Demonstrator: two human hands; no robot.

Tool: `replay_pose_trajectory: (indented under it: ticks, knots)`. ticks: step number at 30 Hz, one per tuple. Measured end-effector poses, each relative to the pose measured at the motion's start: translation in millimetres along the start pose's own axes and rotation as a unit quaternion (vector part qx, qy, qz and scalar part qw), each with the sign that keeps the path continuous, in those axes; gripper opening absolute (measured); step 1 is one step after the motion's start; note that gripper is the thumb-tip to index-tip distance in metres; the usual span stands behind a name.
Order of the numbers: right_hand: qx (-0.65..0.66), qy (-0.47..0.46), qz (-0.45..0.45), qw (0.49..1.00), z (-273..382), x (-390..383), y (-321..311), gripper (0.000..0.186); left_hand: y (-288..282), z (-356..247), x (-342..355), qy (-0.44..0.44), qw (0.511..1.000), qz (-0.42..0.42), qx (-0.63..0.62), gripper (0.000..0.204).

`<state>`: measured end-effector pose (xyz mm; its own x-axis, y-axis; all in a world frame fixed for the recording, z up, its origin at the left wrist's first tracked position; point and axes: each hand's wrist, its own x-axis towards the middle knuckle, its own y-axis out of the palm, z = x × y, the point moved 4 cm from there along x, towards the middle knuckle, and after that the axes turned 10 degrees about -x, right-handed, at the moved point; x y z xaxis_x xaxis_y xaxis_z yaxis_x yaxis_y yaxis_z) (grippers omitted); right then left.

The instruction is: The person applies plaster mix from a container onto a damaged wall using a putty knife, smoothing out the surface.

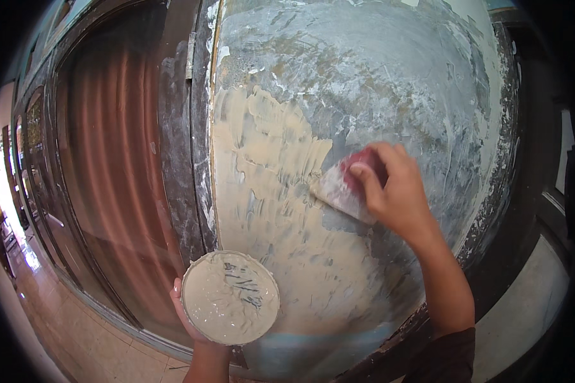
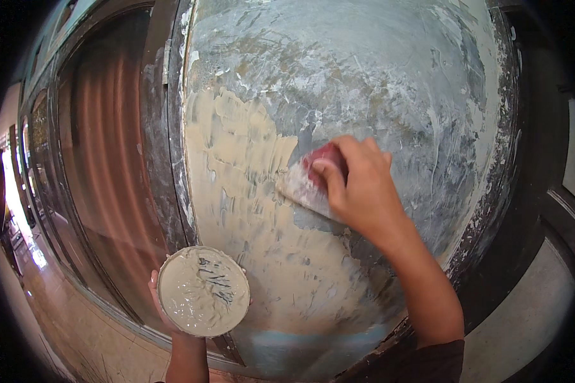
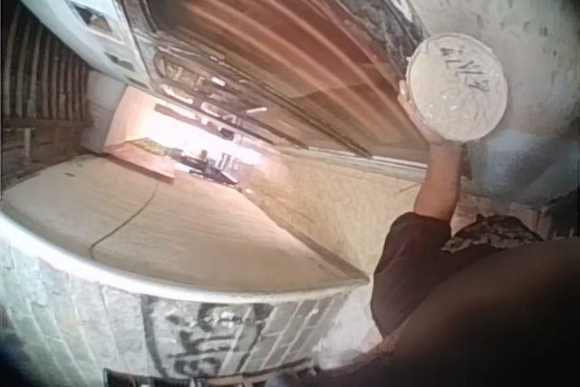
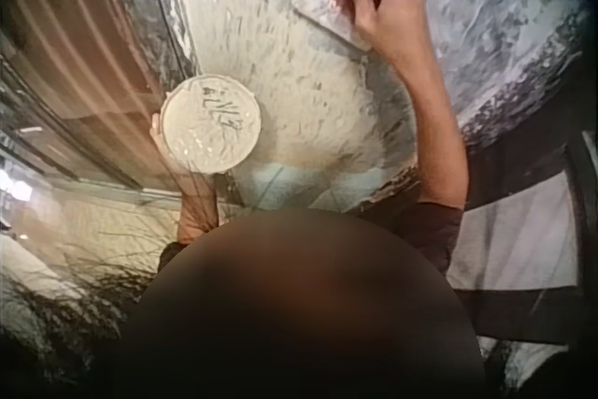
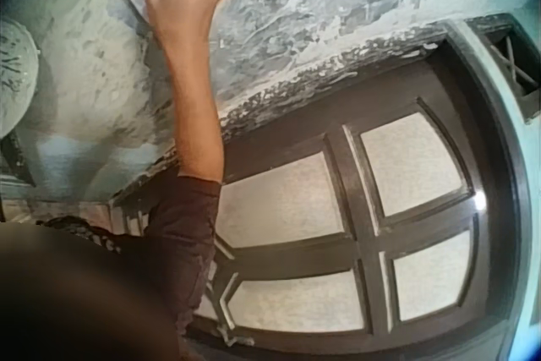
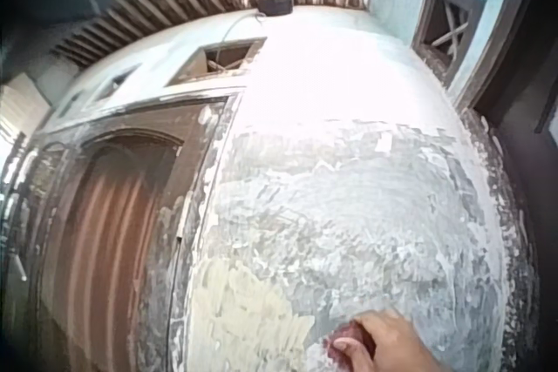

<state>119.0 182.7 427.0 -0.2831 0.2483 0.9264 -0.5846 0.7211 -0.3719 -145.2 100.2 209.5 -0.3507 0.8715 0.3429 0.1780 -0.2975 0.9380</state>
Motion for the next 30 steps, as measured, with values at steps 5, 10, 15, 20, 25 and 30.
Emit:
replay_pose_trajectory:
  ticks: [5,10,15,20,25,30]
  knots:
    - [-0.067,-0.041,0.022,0.997,8.5,-14.0,14.0,0.022,-2.4,-0.6,2.7,-0.022,1.000,0.013,-0.003,0.071]
    - [-0.021,0.024,-0.027,0.999,0.3,8.9,-1.2,0.019,-2.4,-2.0,1.8,-0.028,1.000,0.008,-0.004,0.071]
    - [-0.037,-0.020,0.020,0.999,10.7,-17.0,10.2,0.019,-8.2,-7.6,3.1,-0.020,1.000,0.007,0.010,0.075]
    - [-0.070,-0.007,-0.026,0.997,7.8,1.7,8.2,0.023,-2.1,-4.9,-1.7,-0.013,1.000,-0.003,0.003,0.075]
    - [-0.023,0.017,-0.004,1.000,-1.1,4.2,-1.4,0.025,-1.6,-13.1,-4.7,-0.001,1.000,0.004,-0.023,0.075]
    - [-0.068,-0.066,0.049,0.994,7.3,-24.4,15.7,0.024,-3.7,-11.9,-2.9,-0.026,0.999,0.018,0.010,0.075]
